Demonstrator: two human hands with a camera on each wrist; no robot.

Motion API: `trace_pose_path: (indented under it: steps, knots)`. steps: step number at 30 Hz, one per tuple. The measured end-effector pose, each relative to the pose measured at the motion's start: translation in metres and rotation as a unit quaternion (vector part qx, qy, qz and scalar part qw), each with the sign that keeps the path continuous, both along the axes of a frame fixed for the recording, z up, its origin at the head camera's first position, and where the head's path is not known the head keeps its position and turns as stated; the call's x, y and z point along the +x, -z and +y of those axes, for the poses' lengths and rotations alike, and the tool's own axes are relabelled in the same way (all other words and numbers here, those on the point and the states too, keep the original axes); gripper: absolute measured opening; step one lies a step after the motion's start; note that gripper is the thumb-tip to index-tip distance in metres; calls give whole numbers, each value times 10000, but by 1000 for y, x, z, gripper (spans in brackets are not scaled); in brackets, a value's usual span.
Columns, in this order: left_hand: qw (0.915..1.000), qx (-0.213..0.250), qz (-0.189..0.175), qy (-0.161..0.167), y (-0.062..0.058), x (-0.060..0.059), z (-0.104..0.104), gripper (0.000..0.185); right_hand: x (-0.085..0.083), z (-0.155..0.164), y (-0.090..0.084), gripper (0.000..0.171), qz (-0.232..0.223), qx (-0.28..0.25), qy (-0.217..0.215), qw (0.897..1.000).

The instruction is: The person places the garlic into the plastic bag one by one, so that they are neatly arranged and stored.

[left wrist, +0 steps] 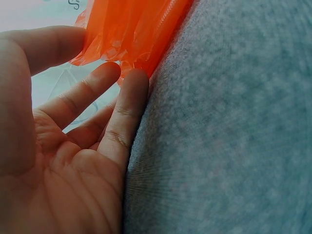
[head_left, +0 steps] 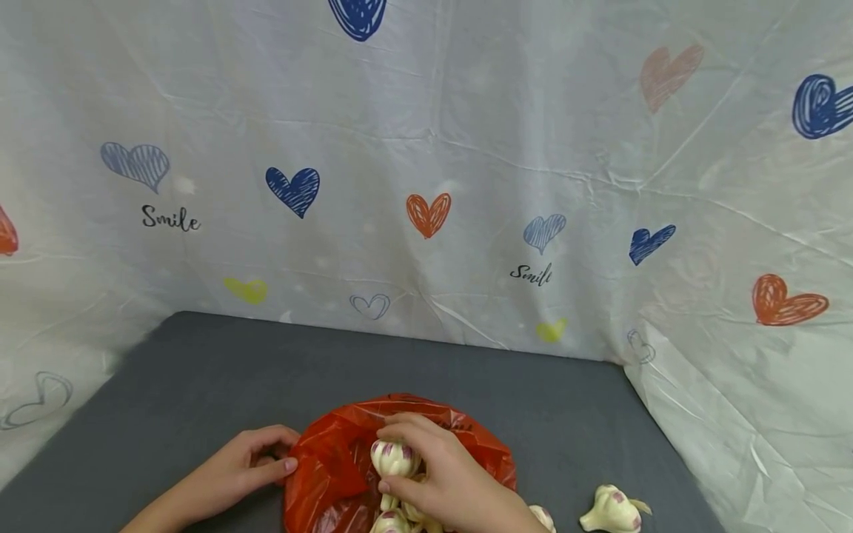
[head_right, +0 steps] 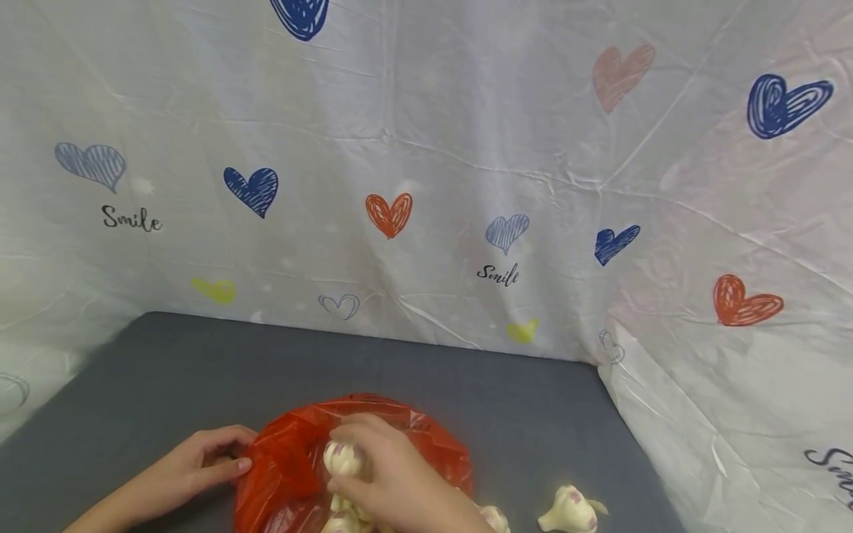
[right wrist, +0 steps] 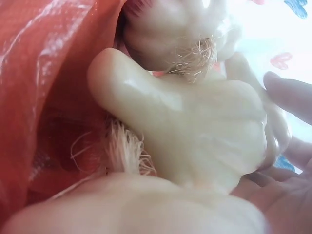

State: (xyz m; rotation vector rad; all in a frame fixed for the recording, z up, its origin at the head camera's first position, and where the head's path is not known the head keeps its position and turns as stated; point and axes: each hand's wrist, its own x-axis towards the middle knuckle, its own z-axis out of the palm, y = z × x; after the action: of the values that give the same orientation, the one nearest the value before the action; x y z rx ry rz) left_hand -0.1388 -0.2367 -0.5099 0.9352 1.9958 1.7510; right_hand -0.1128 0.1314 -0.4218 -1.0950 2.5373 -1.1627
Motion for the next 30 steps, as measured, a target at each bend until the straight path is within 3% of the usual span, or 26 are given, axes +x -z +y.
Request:
trace_pose_path:
  steps: [5, 14, 25, 30]
  knots:
    - [10000, 57, -12, 23, 1, 0, 0, 29, -2, 0, 1, 45, -297, 183, -154, 9993]
    - [10000, 31, -32, 19, 0, -1, 0, 29, -3, 0, 2, 45, -119, 497, -373, 9980]
    - [9999, -89, -85, -22, -1, 0, 1, 29, -3, 3, 5, 53, -273, 799, -290, 9960]
    - [9999, -91, -45, -13, 1, -1, 2, 29, -4, 3, 4, 54, -595, 819, -182, 9947]
